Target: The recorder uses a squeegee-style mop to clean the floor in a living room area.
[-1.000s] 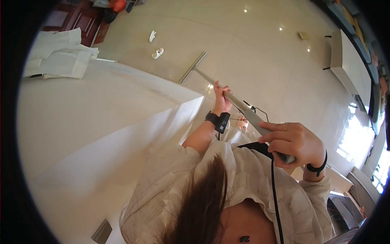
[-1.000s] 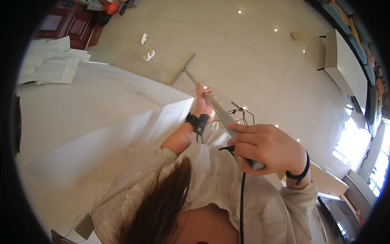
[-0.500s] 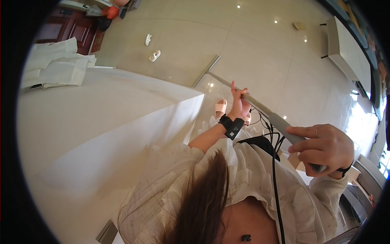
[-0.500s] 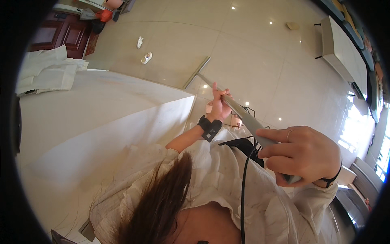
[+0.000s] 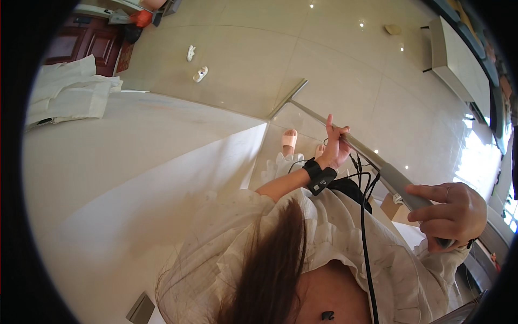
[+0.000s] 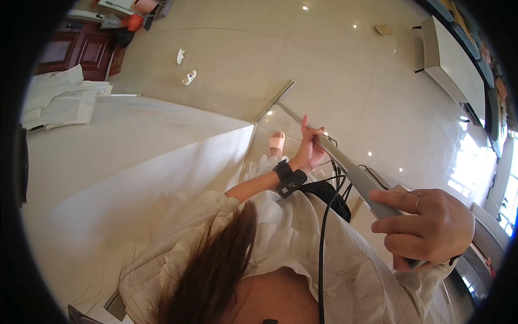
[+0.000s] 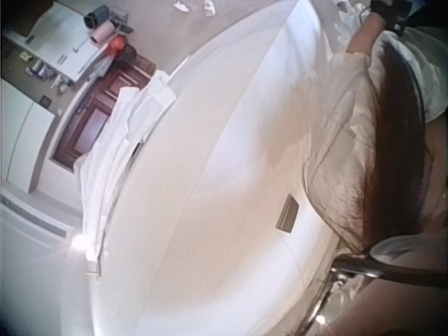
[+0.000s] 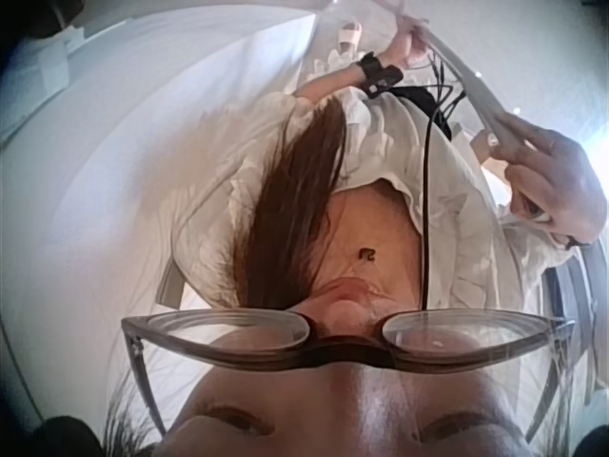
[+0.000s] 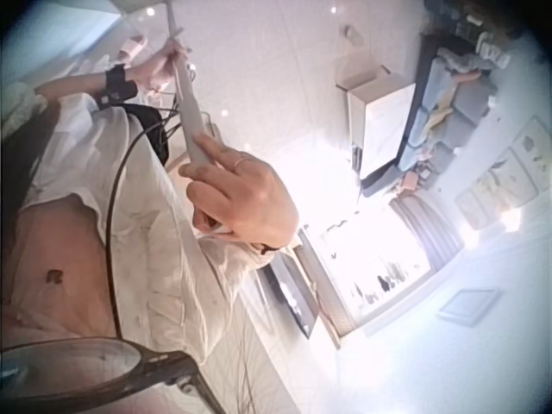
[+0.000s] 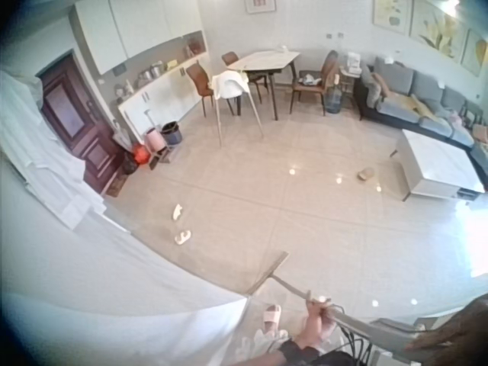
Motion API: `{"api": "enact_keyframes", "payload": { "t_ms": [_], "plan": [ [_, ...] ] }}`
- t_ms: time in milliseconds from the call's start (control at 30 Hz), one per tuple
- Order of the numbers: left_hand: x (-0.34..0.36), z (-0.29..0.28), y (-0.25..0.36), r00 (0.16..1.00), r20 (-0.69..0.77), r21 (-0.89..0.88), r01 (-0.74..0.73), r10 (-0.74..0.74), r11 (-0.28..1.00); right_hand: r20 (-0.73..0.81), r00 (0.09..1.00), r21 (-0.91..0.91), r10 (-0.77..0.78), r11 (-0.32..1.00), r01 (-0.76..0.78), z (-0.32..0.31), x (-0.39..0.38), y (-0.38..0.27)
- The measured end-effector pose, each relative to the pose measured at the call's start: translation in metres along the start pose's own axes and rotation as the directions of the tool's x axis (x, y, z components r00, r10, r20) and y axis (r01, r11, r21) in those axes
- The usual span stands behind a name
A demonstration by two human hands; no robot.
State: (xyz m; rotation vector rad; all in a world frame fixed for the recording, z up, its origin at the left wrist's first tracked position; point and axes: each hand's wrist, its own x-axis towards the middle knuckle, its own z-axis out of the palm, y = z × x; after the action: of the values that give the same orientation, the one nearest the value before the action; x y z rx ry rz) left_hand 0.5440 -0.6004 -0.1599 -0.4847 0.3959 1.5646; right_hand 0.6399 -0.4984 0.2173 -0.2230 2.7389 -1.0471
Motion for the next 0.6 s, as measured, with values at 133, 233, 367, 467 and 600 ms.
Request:
{"api": "enact_keyframes", "payload": {
  "t_ms": [133,233,367,467,600],
  "plan": [
    [-0.001,0.007,-0.003,0.997,-0.035,-0.006,0.067,-0.067,0.998,0.001,1.000,-0.010,-0.029,1.000,0.029,-0.004,0.001,0.006],
    [-0.002,0.014,-0.001,0.993,-0.066,0.025,0.098,-0.096,0.995,-0.085,0.996,-0.001,-0.026,1.000,0.026,-0.001,0.000,0.009],
    [-0.003,0.025,0.003,0.987,-0.055,0.048,0.152,-0.149,0.987,-0.283,0.959,-0.029,0.013,0.999,-0.022,0.011,-0.008,0.000],
    [-0.002,0.032,0.004,0.993,-0.023,0.088,0.118,-0.116,0.989,-0.377,0.926,-0.062,-0.007,0.998,-0.017,0.015,-0.020,-0.006],
    [0.018,0.036,0.027,1.000,0.005,0.161,0.017,-0.018,0.987,-0.449,0.894,-0.066,0.010,0.997,-0.044,0.028,-0.017,0.000]
  ]
}}
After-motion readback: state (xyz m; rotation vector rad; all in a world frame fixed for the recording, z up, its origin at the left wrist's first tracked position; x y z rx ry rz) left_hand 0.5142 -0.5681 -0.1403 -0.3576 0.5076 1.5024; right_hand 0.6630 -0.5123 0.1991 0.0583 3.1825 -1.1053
